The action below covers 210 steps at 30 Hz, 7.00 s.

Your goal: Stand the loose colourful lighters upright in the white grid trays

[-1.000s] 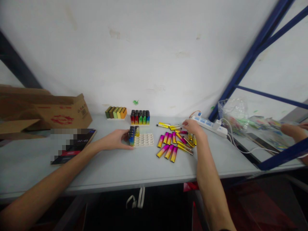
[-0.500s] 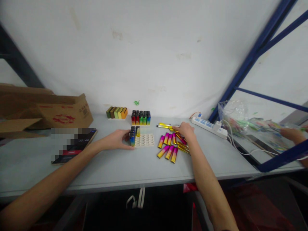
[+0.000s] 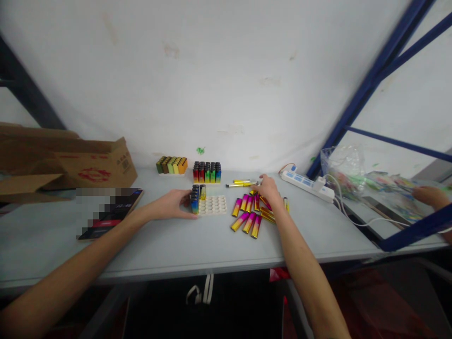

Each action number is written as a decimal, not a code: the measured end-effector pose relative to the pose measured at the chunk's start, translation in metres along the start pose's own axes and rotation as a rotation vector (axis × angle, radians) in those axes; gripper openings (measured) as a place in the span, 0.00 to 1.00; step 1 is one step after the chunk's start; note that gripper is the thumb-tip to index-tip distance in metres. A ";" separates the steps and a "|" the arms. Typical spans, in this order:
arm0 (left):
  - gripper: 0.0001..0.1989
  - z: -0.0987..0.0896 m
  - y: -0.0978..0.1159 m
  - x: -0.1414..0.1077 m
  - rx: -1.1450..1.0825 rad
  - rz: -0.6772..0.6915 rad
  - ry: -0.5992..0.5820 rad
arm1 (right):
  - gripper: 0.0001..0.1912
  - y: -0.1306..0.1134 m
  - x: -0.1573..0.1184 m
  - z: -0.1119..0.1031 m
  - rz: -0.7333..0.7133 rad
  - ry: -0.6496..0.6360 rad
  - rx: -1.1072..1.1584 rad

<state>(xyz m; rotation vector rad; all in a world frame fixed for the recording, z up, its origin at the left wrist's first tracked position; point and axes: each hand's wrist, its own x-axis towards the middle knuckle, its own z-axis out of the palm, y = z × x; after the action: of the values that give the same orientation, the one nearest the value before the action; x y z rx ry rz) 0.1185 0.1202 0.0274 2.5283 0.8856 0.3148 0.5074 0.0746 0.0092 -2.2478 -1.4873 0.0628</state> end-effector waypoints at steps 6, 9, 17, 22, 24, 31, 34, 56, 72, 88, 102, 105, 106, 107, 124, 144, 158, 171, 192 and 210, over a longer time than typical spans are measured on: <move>0.39 0.000 0.000 0.000 -0.003 -0.003 -0.010 | 0.31 -0.007 0.002 -0.007 -0.058 0.192 0.428; 0.39 0.000 0.001 0.000 0.000 -0.006 -0.007 | 0.28 -0.018 -0.003 -0.013 -0.102 0.124 0.807; 0.38 0.001 0.000 0.000 -0.002 0.014 0.003 | 0.21 -0.072 -0.047 -0.014 -0.457 -0.435 1.075; 0.39 0.001 0.001 0.000 0.014 0.015 -0.006 | 0.21 -0.099 -0.065 -0.003 -0.440 -0.495 1.136; 0.39 0.000 0.001 0.000 0.005 0.019 0.000 | 0.21 -0.105 -0.068 0.001 -0.349 -0.538 1.193; 0.38 0.002 -0.002 0.000 -0.026 0.036 0.019 | 0.27 -0.121 -0.073 0.016 -0.119 -0.501 1.252; 0.37 0.002 -0.001 0.000 -0.037 0.035 0.031 | 0.24 -0.122 -0.075 0.019 -0.102 -0.455 1.216; 0.38 0.001 0.002 0.000 0.011 0.043 0.017 | 0.20 -0.121 -0.078 0.030 -0.413 -0.276 1.068; 0.38 0.004 -0.002 0.001 0.000 0.034 0.032 | 0.15 -0.130 -0.084 0.029 -0.597 -0.123 0.603; 0.38 0.000 0.004 0.000 0.007 -0.004 0.004 | 0.16 -0.094 -0.050 0.003 -0.680 -0.020 0.192; 0.39 0.000 0.003 0.000 0.011 -0.022 -0.009 | 0.13 0.007 0.006 -0.001 -0.350 -0.121 -0.197; 0.39 0.001 0.002 -0.001 0.010 -0.016 -0.004 | 0.14 0.000 0.002 -0.007 -0.394 -0.076 -0.041; 0.39 0.001 0.001 0.000 0.009 -0.015 -0.003 | 0.15 -0.003 0.000 -0.009 -0.394 -0.045 0.042; 0.39 0.001 0.001 0.000 0.010 -0.014 -0.003 | 0.16 -0.006 -0.002 -0.010 -0.381 -0.014 0.135; 0.39 0.000 0.002 -0.001 0.029 -0.005 -0.005 | 0.22 -0.082 -0.055 -0.008 -0.281 -0.340 1.308; 0.39 0.001 0.001 0.000 -0.001 -0.011 0.012 | 0.29 -0.102 -0.069 0.012 -0.112 -0.431 1.234; 0.40 0.001 -0.001 0.001 0.023 -0.006 -0.016 | 0.21 -0.105 -0.073 0.016 -0.073 -0.360 1.235; 0.41 0.003 -0.003 0.000 0.009 0.024 0.010 | 0.25 -0.107 -0.073 0.023 -0.334 -0.298 1.162; 0.40 0.005 -0.004 0.001 0.002 0.026 0.028 | 0.16 -0.123 -0.093 0.033 -0.471 -0.149 0.932; 0.39 0.002 0.001 0.000 0.013 -0.006 0.009 | 0.15 -0.084 -0.053 0.012 -0.671 0.040 0.161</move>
<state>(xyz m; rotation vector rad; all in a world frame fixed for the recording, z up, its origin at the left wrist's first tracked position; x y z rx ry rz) 0.1200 0.1191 0.0262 2.5372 0.9018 0.3201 0.4091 0.0592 0.0201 -1.5234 -2.0475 -0.0654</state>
